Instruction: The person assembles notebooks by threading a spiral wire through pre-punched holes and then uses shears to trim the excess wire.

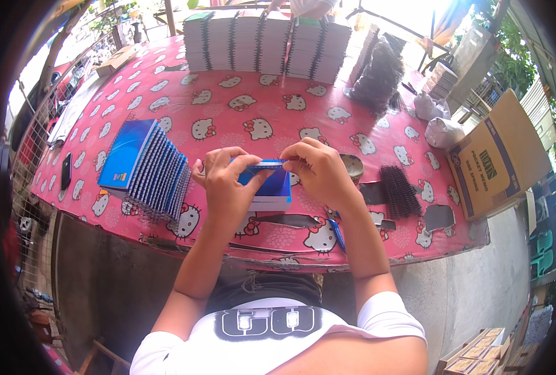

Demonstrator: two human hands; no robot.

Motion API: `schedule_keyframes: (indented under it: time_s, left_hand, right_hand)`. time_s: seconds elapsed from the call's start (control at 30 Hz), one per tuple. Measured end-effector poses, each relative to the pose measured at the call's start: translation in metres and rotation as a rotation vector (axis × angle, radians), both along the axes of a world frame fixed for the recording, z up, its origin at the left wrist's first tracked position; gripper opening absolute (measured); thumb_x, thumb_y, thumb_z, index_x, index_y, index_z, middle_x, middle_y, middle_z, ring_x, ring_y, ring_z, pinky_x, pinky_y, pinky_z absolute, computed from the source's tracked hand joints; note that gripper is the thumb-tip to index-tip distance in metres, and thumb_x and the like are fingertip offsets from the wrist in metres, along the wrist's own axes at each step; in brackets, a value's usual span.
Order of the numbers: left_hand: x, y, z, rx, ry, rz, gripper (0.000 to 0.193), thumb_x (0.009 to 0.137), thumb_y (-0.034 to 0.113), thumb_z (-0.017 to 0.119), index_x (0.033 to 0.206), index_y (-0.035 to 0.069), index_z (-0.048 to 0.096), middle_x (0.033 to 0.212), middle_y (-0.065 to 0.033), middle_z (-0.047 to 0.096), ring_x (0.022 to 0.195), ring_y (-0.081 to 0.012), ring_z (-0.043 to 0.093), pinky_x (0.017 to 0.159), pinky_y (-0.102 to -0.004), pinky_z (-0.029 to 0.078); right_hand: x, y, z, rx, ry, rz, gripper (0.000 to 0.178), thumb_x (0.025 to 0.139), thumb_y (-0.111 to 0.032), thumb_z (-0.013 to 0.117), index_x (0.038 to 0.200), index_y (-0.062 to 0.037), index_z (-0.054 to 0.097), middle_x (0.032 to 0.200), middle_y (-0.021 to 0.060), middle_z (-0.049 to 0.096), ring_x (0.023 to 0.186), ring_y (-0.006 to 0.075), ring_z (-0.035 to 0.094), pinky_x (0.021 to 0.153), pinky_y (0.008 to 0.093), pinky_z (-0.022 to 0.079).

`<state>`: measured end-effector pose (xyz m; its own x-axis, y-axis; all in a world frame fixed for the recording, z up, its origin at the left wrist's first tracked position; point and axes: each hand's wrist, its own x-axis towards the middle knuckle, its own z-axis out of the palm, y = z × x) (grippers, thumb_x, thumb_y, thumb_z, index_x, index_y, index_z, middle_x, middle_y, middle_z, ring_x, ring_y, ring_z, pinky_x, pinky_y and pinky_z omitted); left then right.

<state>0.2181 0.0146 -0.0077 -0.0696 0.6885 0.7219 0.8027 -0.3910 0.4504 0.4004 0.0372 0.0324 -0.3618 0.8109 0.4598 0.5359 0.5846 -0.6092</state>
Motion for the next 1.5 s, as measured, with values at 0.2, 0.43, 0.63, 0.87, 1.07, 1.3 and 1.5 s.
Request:
schedule_keyframes:
  time_s: [0.2, 0.43, 0.63, 0.87, 1.07, 1.3, 1.5]
  left_hand:
    - [0.0, 0.004, -0.006, -0.041, -0.067, -0.078, 0.022, 0.07, 0.026, 0.08, 0.088, 0.017, 0.073, 0.086, 0.004, 0.064, 0.098, -0.0201, 0.053, 0.091, -0.0465, 0.033]
    - [-0.001, 0.005, -0.008, -0.025, -0.026, -0.075, 0.024, 0.07, 0.028, 0.079, 0.092, 0.019, 0.074, 0.084, 0.0061, 0.063, 0.092, -0.0172, 0.053, 0.085, -0.0422, 0.032]
    - [-0.003, 0.004, -0.008, -0.039, -0.012, -0.091, 0.028, 0.071, 0.029, 0.078, 0.098, 0.022, 0.075, 0.085, 0.0059, 0.063, 0.091, -0.0169, 0.053, 0.085, -0.0422, 0.032]
    - [-0.005, 0.003, -0.008, -0.052, 0.053, -0.097, 0.033, 0.078, 0.029, 0.073, 0.111, 0.029, 0.072, 0.093, 0.0029, 0.062, 0.096, -0.0186, 0.052, 0.088, -0.0433, 0.032]
    - [-0.003, 0.003, -0.008, -0.05, 0.083, -0.084, 0.032, 0.079, 0.027, 0.072, 0.111, 0.028, 0.072, 0.094, 0.0027, 0.062, 0.098, -0.0186, 0.051, 0.088, -0.0434, 0.032]
    - [-0.004, 0.003, -0.007, -0.067, 0.046, -0.119, 0.028, 0.078, 0.024, 0.072, 0.106, 0.028, 0.074, 0.087, 0.0067, 0.062, 0.091, -0.017, 0.051, 0.085, -0.0417, 0.031]
    - [-0.008, 0.002, -0.005, -0.055, 0.032, -0.172, 0.024, 0.075, 0.02, 0.075, 0.099, 0.021, 0.075, 0.083, 0.0068, 0.064, 0.09, -0.0166, 0.051, 0.084, -0.0396, 0.034]
  right_hand:
    - [-0.002, -0.002, -0.003, -0.047, 0.012, -0.015, 0.019, 0.077, -0.009, 0.073, 0.094, -0.0038, 0.067, 0.082, 0.0079, 0.061, 0.074, 0.021, 0.061, 0.066, 0.033, 0.048]
    - [-0.016, -0.006, -0.008, 0.184, 0.045, -0.143, 0.011, 0.081, -0.009, 0.071, 0.089, -0.0012, 0.068, 0.074, 0.0056, 0.056, 0.066, 0.0163, 0.056, 0.062, 0.0292, 0.045]
    - [-0.014, -0.007, 0.0, 0.092, 0.066, -0.076, 0.015, 0.08, -0.009, 0.071, 0.091, -0.0012, 0.065, 0.077, 0.0086, 0.057, 0.066, 0.0186, 0.056, 0.061, 0.0309, 0.045]
    - [-0.008, 0.0, 0.004, 0.011, -0.083, -0.029, 0.024, 0.077, -0.018, 0.075, 0.092, -0.0025, 0.065, 0.081, 0.0097, 0.061, 0.071, 0.0243, 0.062, 0.065, 0.0355, 0.048]
    - [-0.012, 0.004, -0.011, 0.102, 0.006, -0.01, 0.02, 0.076, -0.011, 0.075, 0.089, -0.0012, 0.065, 0.08, 0.0099, 0.062, 0.069, 0.0243, 0.062, 0.064, 0.0351, 0.049]
    - [-0.021, -0.008, -0.005, 0.065, 0.049, -0.116, 0.013, 0.077, -0.008, 0.073, 0.08, 0.0, 0.062, 0.078, 0.0105, 0.062, 0.068, 0.0238, 0.063, 0.062, 0.0357, 0.048]
    - [0.0, 0.003, -0.009, 0.043, -0.073, -0.091, 0.015, 0.081, -0.007, 0.07, 0.094, 0.0001, 0.065, 0.087, 0.0132, 0.066, 0.08, 0.0243, 0.065, 0.071, 0.0333, 0.05]
